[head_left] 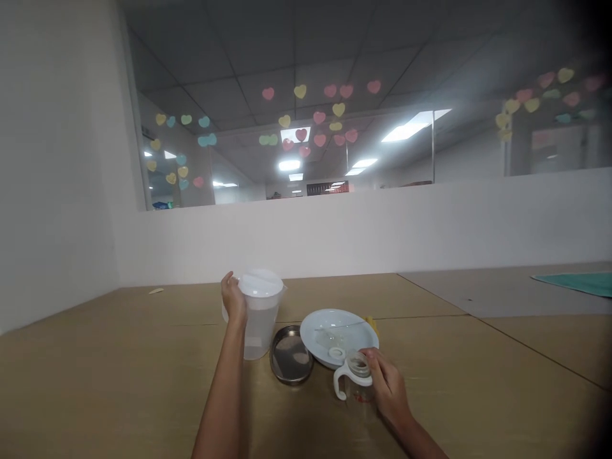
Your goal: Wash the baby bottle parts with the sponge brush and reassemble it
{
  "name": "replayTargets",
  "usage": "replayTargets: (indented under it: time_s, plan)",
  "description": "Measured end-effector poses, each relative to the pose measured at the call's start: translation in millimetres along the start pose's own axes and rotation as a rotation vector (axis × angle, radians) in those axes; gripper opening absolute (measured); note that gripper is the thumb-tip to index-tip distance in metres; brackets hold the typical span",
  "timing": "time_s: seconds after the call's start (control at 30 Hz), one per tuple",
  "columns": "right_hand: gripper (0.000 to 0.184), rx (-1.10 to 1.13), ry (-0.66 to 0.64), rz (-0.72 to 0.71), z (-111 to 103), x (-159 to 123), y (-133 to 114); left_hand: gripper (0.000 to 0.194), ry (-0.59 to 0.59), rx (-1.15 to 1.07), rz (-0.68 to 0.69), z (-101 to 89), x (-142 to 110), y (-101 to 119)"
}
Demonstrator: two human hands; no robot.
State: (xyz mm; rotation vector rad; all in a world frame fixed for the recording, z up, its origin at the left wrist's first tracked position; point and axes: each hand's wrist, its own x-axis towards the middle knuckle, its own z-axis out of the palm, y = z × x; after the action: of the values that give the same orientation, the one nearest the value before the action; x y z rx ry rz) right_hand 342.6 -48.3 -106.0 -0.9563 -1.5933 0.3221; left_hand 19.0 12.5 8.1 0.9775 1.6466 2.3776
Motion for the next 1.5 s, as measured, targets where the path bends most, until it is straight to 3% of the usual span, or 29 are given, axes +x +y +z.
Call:
replayTargets:
  time_s: [0.13,0.27,0.47,0.57,0.67,0.87,0.93,1.13,1.27,1.37,1.5]
  plan:
    - [0.051,-0.027,0.003,-0.015,0.1,-0.7,0.9,0.044,-0.089,0.214,0.067,19.0,-36.5,24.4]
    - [0.051,-0.038,0.016,-0.046,0.0,-1.6,1.4,0.046,-0.175,0.439,0.194,29.7,-66.6,42.0]
    - [0.051,-0.059,0.020,-0.083,0.3,-2.2,-0.2,0.045,-0.155,0.527,0.392,32.1,-82.5,52.9]
    - [0.050,-0.065,0.024,-0.086,0.5,-2.5,-0.4,0.046,-0.168,0.511,0.425,29.4,-83.1,60.8]
    - [0.050,-0.076,0.014,-0.074,0.5,-3.2,-1.0,0.046,-0.187,0.378,0.350,23.8,-78.4,70.2]
    - [0.049,-0.102,0.003,-0.093,1.1,-3.3,-2.2,0.051,-0.285,-0.202,-0.020,13.1,-68.8,90.4]
    - [0.049,-0.109,0.001,-0.098,1.1,-3.2,-2.3,0.051,-0.360,-0.246,-0.030,13.2,-74.8,97.9]
    - [0.048,-0.109,-0.002,-0.086,0.1,-4.1,-3.3,0.042,-0.553,0.005,0.337,17.7,-121.6,116.5]
    - [0.049,-0.106,-0.001,-0.096,-0.2,-4.1,-2.4,0.040,-0.591,0.150,0.443,18.8,-145.9,121.2]
    - [0.048,-0.100,-0.001,-0.104,-1.0,-3.5,-2.0,0.040,-0.578,0.150,0.434,19.0,-137.9,119.2]
    - [0.047,-0.089,-0.013,-0.101,-2.6,-2.1,-4.5,0.041,-0.420,-0.040,0.250,13.5,-91.2,106.5]
